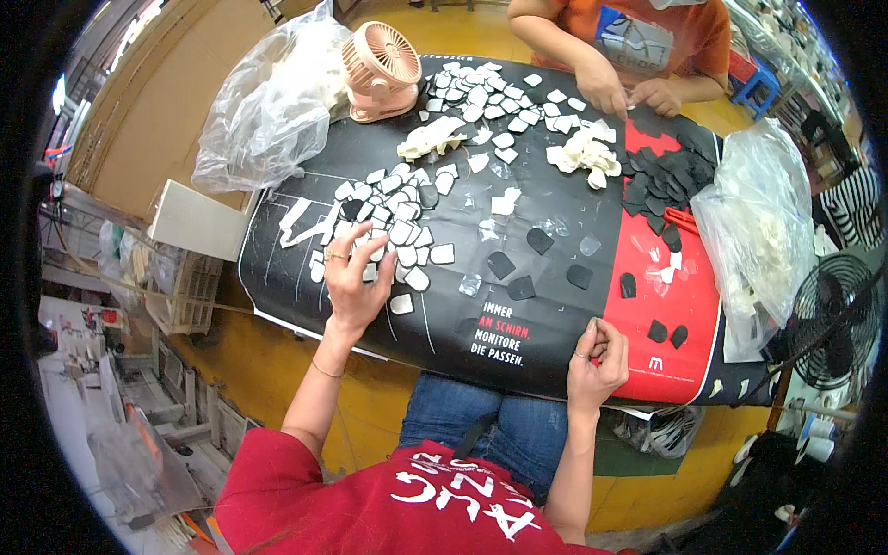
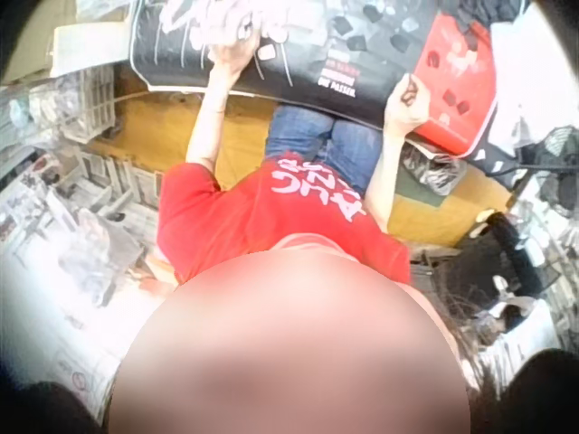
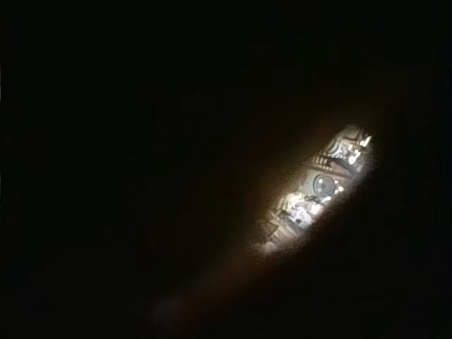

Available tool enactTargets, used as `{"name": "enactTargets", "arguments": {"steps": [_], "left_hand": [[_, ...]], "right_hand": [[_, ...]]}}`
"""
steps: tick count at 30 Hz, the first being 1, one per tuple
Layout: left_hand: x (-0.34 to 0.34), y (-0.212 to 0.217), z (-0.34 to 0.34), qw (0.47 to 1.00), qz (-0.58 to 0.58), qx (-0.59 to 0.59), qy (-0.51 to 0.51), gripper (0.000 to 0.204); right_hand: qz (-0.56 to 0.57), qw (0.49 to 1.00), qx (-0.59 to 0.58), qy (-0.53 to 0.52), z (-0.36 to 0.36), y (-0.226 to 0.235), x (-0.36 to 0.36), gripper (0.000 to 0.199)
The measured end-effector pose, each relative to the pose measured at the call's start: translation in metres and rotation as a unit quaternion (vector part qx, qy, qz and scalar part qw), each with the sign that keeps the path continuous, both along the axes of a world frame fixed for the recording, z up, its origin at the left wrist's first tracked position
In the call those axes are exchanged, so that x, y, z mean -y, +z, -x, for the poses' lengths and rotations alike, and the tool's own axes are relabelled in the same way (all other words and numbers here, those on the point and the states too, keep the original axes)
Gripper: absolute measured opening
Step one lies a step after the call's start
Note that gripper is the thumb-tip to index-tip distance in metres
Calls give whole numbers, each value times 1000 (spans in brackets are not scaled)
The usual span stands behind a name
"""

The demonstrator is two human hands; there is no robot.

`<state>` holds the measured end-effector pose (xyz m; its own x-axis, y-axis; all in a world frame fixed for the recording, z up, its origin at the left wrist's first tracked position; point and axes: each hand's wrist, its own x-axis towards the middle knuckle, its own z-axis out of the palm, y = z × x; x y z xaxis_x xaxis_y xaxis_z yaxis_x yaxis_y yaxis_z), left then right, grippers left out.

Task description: The person repeatedly picks small white and black plastic pieces from a table, peels off backing films, and presses them onto a large black and red printed mat. The person handles pieces one at a time and occasionally shifts piles of pieces on the table.

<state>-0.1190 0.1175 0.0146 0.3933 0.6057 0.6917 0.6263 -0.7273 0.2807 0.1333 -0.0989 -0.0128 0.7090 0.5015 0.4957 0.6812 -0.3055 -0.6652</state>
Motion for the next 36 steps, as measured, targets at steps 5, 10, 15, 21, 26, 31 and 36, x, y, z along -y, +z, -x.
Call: {"name": "enactTargets", "arguments": {"steps": [5, 10, 15, 21, 26, 31, 36], "left_hand": [[-22, 8, -18, 990, 124, 63, -5, 21], [-30, 17, -77, 981, 148, -66, -104, 31], [-32, 6, -112, 970, 177, -79, -145, 39], [-36, -9, -133, 973, 151, -116, -129, 27], [-27, -10, -138, 981, 127, -98, -108, 18], [-28, -10, -121, 994, 36, -83, -56, 29], [-53, 4, -70, 970, 101, -217, 48, 34]], "right_hand": [[2, 1000, 4, -1, 0, -4, 3, 9], [4, 999, 9, 43, -2, 0, 4, 10], [-22, 997, 11, 79, -5, -1, 4, 10], [-14, 997, -12, 77, -4, -4, 8, 7], [-23, 996, -11, 84, -4, -3, 7, 6], [-9, 996, 0, 93, -5, -5, 9, 6], [-13, 994, 18, 102, -6, -5, 9, 8]]}}
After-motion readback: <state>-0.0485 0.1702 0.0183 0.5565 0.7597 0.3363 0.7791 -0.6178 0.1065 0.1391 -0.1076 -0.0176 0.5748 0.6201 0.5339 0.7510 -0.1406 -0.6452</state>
